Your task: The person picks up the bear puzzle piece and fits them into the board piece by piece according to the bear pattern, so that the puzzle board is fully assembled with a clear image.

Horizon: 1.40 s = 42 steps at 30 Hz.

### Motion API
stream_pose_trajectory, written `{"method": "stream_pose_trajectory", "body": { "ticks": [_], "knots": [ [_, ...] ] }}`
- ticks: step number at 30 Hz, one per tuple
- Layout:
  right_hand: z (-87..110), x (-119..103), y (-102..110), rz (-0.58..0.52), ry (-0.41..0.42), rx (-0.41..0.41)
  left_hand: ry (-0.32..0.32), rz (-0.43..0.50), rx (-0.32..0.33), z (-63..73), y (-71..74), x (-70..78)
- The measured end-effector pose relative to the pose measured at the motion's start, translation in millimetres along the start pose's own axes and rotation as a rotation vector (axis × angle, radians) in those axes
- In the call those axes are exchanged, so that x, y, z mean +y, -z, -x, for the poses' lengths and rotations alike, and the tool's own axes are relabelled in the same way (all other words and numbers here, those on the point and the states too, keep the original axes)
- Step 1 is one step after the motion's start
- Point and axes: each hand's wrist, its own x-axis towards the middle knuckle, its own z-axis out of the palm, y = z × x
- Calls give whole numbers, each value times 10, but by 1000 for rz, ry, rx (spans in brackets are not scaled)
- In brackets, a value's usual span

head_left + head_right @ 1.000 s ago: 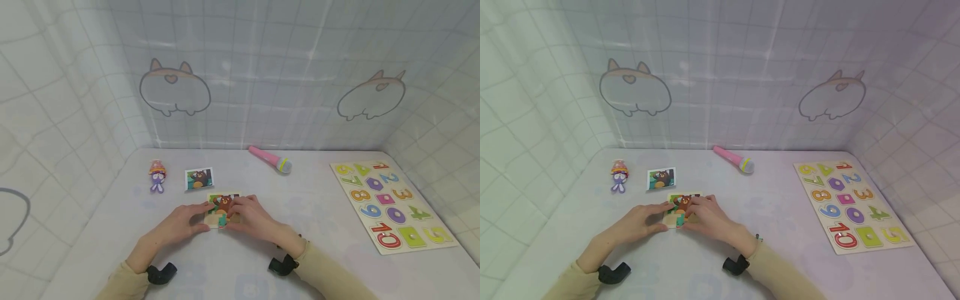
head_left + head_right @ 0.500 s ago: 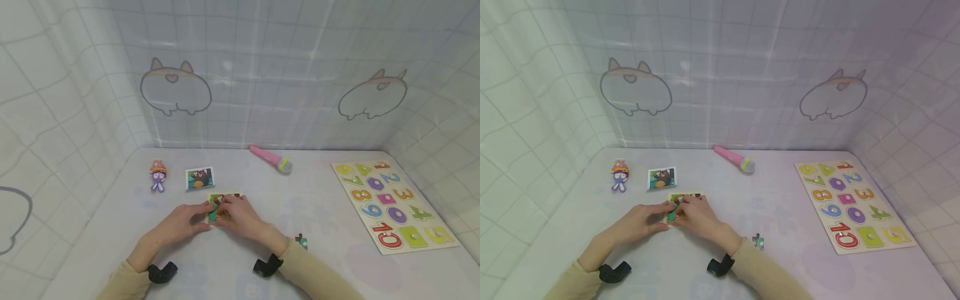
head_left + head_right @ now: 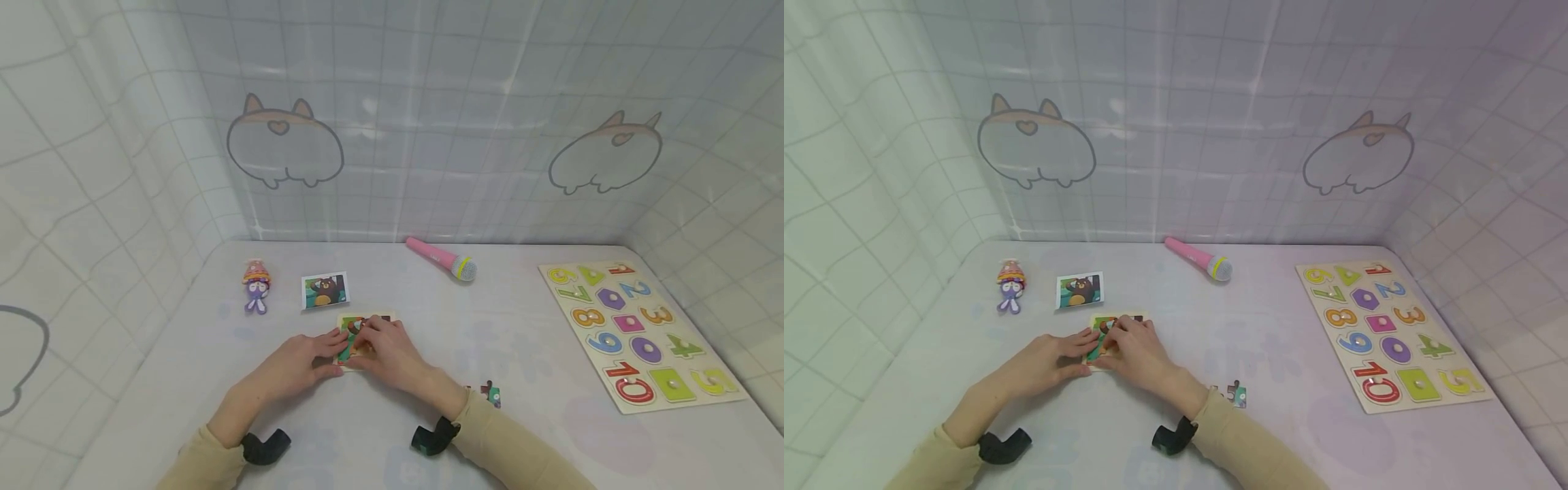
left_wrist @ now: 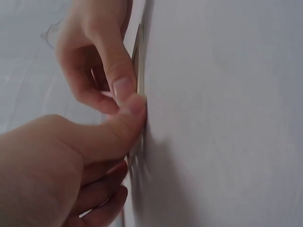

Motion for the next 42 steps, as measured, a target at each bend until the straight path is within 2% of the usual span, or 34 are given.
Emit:
{"method": "stream_pose_trajectory", "body": {
  "ticks": [4,8,14,24,31,42],
  "knots": [
    [0,-18,61,-24,-7,-31,-23,-78,-28,-9,13,63],
    [-2,-29,140,-73,-25,-79,20,-93,-54,-9,11,109],
    [-12,28,206,-113,-27,-123,42,-121,-47,-10,-5,149],
    [-5,198,355,-66,-129,-122,-13,-142,-18,-30,-44,178],
    [-20,219,392,-48,-132,-122,-67,-164,-11,-37,-13,175],
    [-12,289,388,-89,-109,-115,-33,-161,-33,-39,-19,189]
  ]
}}
